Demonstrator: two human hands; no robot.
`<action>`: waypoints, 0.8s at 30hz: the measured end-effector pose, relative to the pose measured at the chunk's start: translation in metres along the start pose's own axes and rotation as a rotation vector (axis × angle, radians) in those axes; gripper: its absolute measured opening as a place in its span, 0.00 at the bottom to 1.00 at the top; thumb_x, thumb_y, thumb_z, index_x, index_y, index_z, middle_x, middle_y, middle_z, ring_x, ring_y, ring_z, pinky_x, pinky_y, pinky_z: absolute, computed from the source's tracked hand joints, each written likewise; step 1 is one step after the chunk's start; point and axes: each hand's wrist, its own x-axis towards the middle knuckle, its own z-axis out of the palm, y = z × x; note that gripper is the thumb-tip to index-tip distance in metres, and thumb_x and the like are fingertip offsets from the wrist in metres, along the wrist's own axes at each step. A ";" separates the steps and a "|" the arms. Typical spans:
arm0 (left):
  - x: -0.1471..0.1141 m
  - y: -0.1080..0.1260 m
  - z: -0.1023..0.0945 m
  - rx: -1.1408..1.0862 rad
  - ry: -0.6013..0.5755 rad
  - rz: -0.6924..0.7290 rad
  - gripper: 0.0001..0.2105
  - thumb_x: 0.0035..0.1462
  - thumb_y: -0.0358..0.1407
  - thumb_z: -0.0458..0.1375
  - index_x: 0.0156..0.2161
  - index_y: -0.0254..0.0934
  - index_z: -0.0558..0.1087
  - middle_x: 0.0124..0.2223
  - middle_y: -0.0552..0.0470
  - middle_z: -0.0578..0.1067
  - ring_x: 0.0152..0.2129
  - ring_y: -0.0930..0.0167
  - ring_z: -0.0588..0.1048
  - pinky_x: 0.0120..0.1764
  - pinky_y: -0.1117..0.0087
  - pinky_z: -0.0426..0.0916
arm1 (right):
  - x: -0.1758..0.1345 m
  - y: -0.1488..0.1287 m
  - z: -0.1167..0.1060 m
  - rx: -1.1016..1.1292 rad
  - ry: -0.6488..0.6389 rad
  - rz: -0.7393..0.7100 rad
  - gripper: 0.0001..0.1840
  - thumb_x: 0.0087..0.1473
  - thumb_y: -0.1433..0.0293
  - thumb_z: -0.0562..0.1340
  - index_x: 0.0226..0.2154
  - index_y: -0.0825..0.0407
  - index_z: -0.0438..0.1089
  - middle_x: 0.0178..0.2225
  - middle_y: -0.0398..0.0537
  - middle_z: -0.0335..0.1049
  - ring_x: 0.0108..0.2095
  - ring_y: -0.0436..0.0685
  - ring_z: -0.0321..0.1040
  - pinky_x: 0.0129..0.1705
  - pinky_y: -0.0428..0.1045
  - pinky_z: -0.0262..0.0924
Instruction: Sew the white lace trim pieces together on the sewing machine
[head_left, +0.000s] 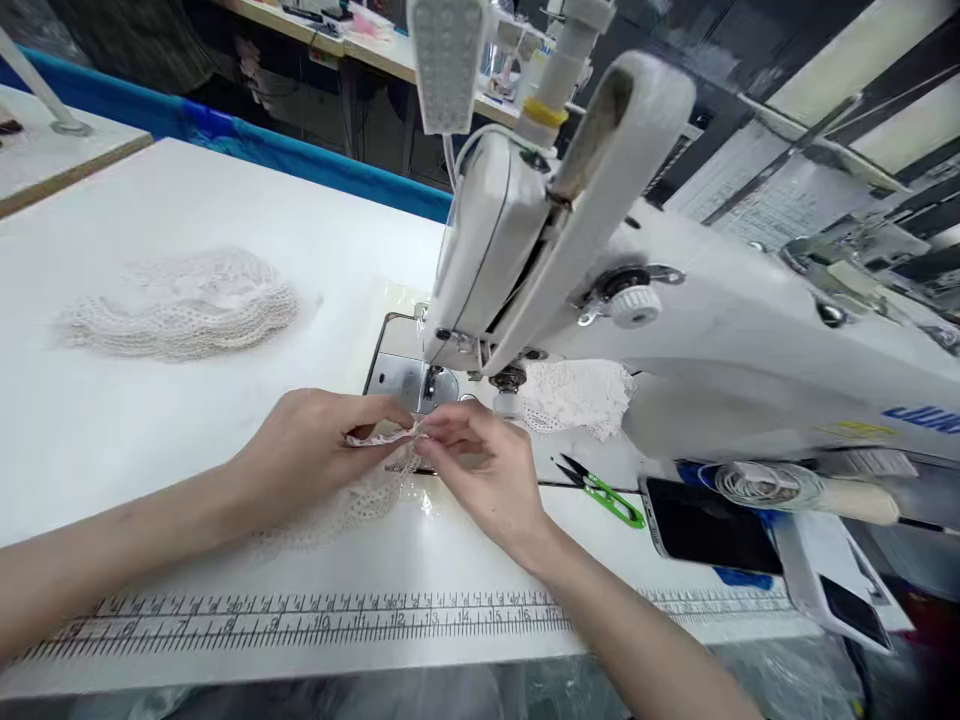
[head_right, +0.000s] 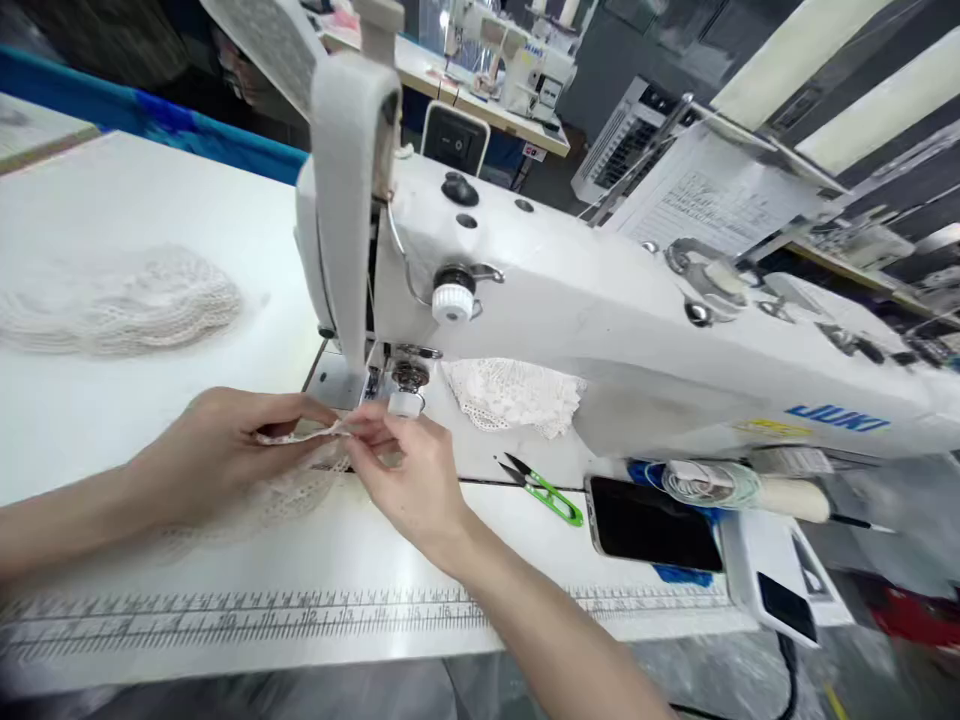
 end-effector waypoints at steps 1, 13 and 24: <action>0.000 0.001 -0.001 0.001 0.000 0.000 0.11 0.68 0.46 0.58 0.42 0.45 0.81 0.29 0.62 0.83 0.19 0.78 0.76 0.22 0.79 0.60 | 0.000 0.001 0.000 -0.010 -0.008 0.003 0.07 0.54 0.74 0.70 0.37 0.47 0.78 0.32 0.40 0.81 0.31 0.49 0.79 0.36 0.43 0.77; 0.002 0.009 -0.004 0.110 0.062 0.127 0.14 0.72 0.44 0.55 0.42 0.44 0.81 0.31 0.60 0.84 0.18 0.77 0.77 0.22 0.78 0.65 | 0.000 0.002 0.001 -0.073 -0.037 0.033 0.06 0.55 0.73 0.68 0.36 0.47 0.75 0.32 0.40 0.79 0.32 0.50 0.79 0.36 0.45 0.78; 0.006 0.011 -0.005 0.317 0.185 0.397 0.09 0.73 0.38 0.55 0.41 0.37 0.75 0.30 0.57 0.77 0.21 0.78 0.74 0.24 0.78 0.65 | -0.001 0.004 0.002 -0.105 -0.057 -0.087 0.09 0.58 0.77 0.65 0.38 0.48 0.75 0.33 0.39 0.79 0.32 0.50 0.79 0.37 0.45 0.78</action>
